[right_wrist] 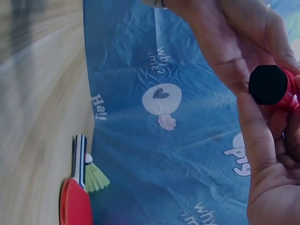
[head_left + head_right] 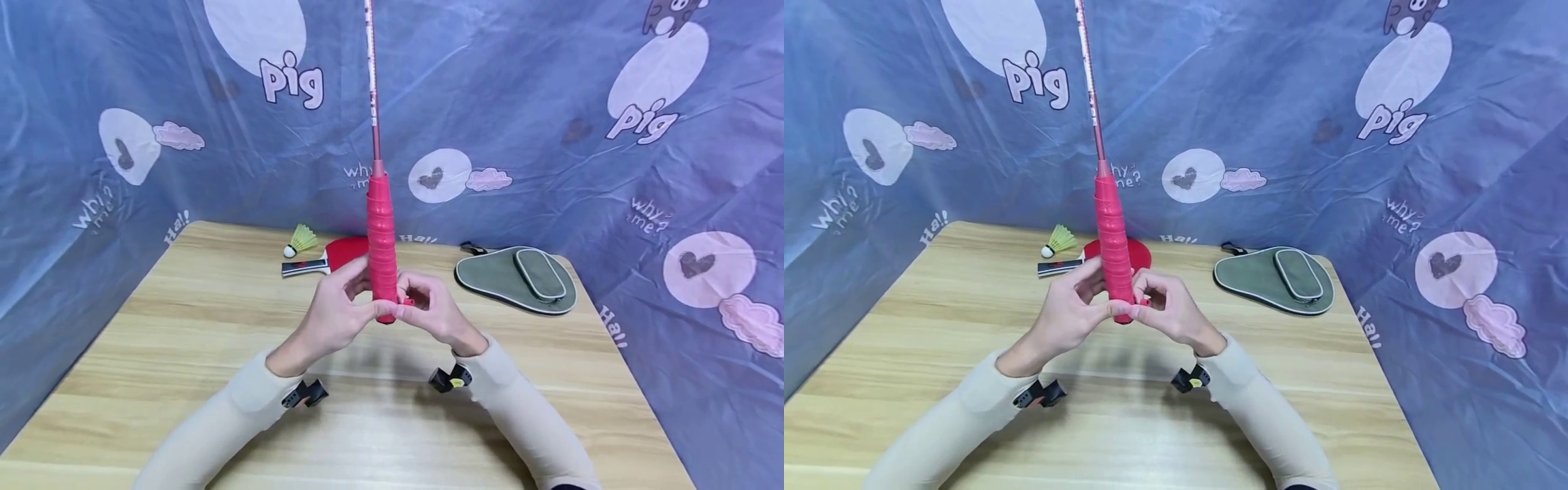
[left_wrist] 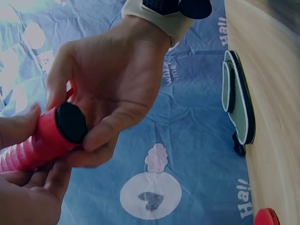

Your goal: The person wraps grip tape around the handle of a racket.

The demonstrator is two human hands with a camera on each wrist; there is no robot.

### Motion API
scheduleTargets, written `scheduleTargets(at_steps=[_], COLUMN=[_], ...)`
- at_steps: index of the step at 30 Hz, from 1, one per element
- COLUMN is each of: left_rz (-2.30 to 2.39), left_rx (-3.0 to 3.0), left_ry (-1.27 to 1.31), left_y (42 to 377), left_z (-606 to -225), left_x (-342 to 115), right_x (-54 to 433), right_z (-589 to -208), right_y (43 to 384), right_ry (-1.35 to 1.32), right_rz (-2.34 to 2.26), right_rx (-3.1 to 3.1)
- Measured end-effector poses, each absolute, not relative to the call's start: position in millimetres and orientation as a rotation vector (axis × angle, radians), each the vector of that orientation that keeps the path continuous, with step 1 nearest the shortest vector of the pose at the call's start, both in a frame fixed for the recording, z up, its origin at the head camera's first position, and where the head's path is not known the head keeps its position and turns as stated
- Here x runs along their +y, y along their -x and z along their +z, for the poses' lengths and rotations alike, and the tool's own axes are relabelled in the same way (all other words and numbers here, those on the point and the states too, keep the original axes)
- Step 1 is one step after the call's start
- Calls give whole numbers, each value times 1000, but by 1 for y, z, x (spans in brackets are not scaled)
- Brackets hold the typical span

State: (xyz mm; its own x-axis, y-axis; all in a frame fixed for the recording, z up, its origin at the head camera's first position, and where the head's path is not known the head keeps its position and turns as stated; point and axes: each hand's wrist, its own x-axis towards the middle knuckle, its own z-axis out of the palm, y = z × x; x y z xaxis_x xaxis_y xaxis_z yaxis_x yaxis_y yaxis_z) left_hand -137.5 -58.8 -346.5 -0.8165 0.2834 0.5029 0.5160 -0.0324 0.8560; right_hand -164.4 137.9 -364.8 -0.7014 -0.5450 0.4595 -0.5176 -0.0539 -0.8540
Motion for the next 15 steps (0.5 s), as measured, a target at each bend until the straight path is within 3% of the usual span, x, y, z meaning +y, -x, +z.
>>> scheduleTargets(at_steps=[7, 15], left_rz=[-1972, -1982], left_rx=[-2087, -2115], left_ry=[924, 889], left_y=[142, 140], left_z=[-347, -346], left_x=[-61, -64], right_x=[141, 139], right_z=[-362, -367], right_y=[166, 172], right_ry=[1175, 1121], right_rz=[-1899, -2089], right_rx=[2169, 1685])
